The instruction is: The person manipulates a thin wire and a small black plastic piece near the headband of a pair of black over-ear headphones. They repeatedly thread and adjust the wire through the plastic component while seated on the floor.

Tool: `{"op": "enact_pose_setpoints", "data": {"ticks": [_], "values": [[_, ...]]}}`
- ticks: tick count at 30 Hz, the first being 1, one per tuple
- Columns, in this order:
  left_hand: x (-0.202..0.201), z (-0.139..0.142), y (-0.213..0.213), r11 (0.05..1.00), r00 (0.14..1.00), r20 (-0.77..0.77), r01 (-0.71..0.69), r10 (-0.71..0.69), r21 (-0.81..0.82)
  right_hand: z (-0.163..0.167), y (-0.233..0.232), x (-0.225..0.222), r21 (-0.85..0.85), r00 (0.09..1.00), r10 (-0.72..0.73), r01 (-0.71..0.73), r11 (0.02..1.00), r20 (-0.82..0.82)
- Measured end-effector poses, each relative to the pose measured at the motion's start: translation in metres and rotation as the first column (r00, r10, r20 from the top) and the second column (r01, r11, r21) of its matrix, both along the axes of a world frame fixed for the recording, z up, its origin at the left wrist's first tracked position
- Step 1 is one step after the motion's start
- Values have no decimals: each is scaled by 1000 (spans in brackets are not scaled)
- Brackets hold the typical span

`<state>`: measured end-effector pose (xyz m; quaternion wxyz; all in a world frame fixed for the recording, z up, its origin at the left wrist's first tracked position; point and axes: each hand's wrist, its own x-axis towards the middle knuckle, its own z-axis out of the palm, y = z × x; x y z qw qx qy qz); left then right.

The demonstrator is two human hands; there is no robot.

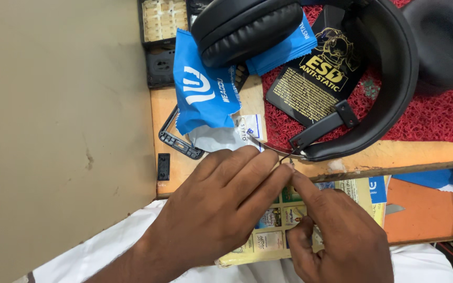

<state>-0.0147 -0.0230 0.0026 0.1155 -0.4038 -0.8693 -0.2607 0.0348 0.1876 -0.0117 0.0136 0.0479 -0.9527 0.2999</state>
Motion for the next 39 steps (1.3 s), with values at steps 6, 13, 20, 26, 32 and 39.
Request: {"op": "enact_pose_setpoints", "data": {"ticks": [6,13,20,26,32,39], "values": [[-4,4,-2,999,998,44,34,-33,-33,-4,9,4,29,991,4,-8,1000,131],[-15,9,-9,994,988,120,105,-101,-34,13,29,-6,-283,996,-70,83,955,57],[-18,7,-7,997,985,158,78,-76,-11,28,16,-32,-26,985,66,-71,997,-162],[-17,3,-7,998,984,169,64,-62,-6,28,3,-28,0,990,24,-24,1000,-140],[-18,4,-6,999,988,148,52,-52,6,22,3,-22,183,974,131,-97,978,-187],[-5,4,2,987,985,164,-82,58,141,21,5,-19,238,965,181,-133,962,-192]]}}
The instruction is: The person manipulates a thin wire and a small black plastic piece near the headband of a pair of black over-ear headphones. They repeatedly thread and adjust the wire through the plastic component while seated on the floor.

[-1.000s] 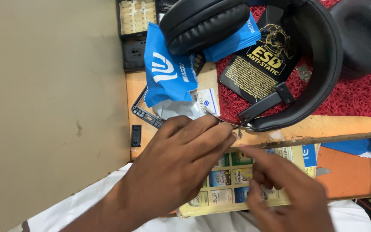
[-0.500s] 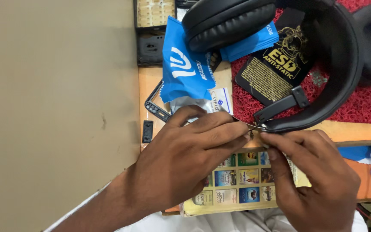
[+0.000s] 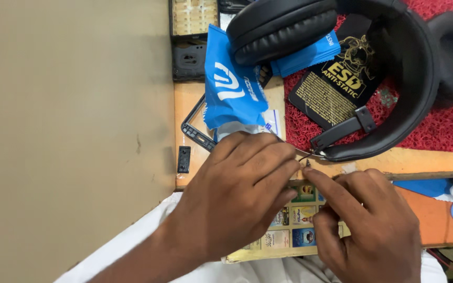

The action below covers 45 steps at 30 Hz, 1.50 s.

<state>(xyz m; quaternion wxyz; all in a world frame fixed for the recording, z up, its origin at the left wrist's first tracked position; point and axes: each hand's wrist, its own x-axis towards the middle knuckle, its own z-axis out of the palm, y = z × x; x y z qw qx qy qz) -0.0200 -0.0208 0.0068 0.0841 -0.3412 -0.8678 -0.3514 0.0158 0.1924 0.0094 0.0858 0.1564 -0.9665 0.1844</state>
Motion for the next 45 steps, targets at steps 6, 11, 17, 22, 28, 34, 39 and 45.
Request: {"op": "enact_pose_setpoints", "data": {"ticks": [6,11,17,22,28,34,39,45], "values": [[22,-12,12,980,948,-250,-195,198,38,2,-3,2,-24,998,-37,38,999,42],[34,-18,12,957,921,-370,-209,123,-201,2,-7,2,-49,998,-55,54,997,-24],[20,-14,-11,884,921,-382,-116,-75,-454,2,-4,1,21,999,-40,41,999,-25],[12,-11,-12,850,927,-358,-93,-117,-518,-1,2,0,43,1000,0,1,999,-23],[13,-17,-9,895,927,-371,-121,-53,-430,-6,6,1,28,999,44,-44,999,-14],[8,-16,-9,864,902,-424,-149,-80,-480,-8,9,0,-20,993,94,-95,995,-65],[2,-10,-6,874,920,-383,-117,-83,-472,-9,9,-1,-28,998,54,-54,998,-15],[-3,-8,-8,904,943,-316,-45,-101,-425,1,12,-5,-134,995,76,-66,989,71]]}}
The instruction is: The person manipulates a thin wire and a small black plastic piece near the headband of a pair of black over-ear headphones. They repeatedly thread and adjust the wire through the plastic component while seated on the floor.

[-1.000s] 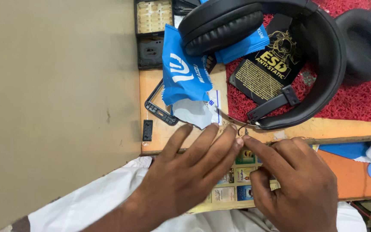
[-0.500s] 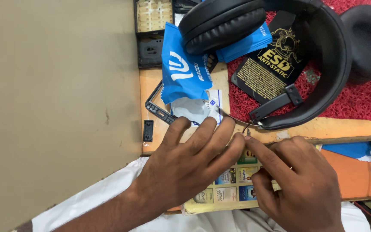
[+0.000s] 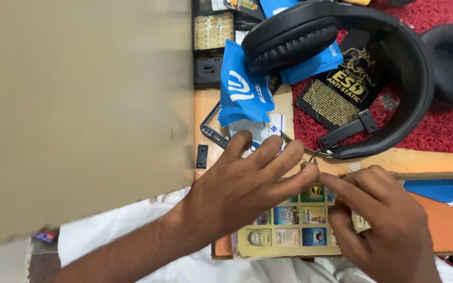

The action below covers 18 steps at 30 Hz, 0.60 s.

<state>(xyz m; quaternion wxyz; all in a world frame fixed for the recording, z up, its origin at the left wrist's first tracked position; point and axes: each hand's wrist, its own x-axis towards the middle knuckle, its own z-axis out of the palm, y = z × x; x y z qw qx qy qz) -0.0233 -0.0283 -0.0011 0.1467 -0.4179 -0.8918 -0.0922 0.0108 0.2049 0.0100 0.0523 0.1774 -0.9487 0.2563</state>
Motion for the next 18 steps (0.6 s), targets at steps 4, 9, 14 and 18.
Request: {"op": "enact_pose_setpoints", "data": {"ticks": [4,9,14,18], "values": [[2,-6,1,999,1000,20,3,-4,33,8,6,6,-88,997,-80,81,993,14],[0,-4,-3,996,999,-32,24,-22,87,3,18,2,-153,985,-96,73,986,-145],[0,5,-5,995,993,-113,36,-25,95,-3,16,-8,-194,986,-32,0,981,-161],[-2,2,-1,998,999,10,51,-51,42,5,10,-13,-145,985,-21,-4,989,-169]]}}
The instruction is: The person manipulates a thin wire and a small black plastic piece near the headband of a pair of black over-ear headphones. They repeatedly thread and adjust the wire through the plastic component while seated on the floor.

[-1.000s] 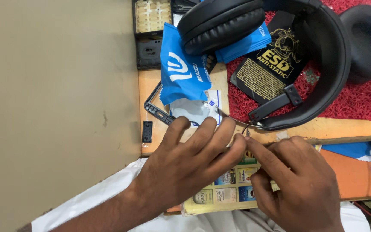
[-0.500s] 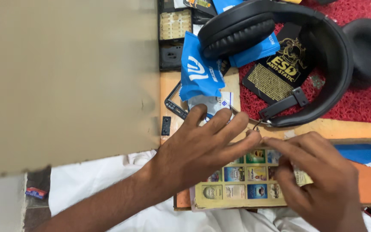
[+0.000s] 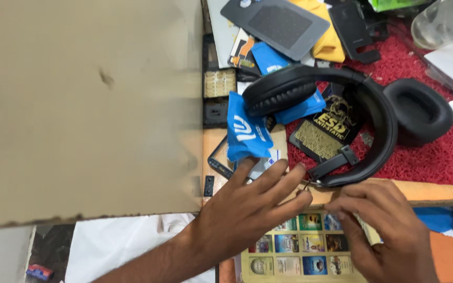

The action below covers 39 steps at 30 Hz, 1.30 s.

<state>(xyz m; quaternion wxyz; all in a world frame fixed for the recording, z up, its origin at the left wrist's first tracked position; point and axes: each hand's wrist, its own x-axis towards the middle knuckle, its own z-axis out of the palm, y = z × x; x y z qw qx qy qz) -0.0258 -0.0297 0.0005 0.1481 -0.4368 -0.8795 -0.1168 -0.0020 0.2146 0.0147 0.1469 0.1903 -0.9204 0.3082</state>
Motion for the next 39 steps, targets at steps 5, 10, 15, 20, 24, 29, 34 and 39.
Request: {"op": "enact_pose_setpoints", "data": {"ticks": [5,10,15,20,24,29,34,39], "values": [[-4,-12,4,998,999,-12,31,-30,55,5,4,5,62,1000,-8,9,998,-20],[3,-20,-3,998,995,-98,7,-1,65,-3,8,11,45,997,43,-41,998,-56],[4,-23,-6,998,998,-64,25,-22,49,2,3,10,74,996,70,-66,995,-62],[-1,-14,-3,995,1000,-3,24,-24,96,9,-13,9,143,991,-2,21,990,-133],[-1,-7,-1,992,999,43,2,-8,130,10,-26,11,153,988,-58,79,985,-141],[1,-8,-3,990,996,86,-7,-5,138,2,-35,17,155,985,-95,117,981,-145],[-1,-12,-3,985,997,80,-2,-12,171,-11,-36,20,151,975,-110,140,978,-194],[-1,-15,-1,977,996,87,-1,-18,213,-17,-37,21,158,970,-110,146,977,-215]]}}
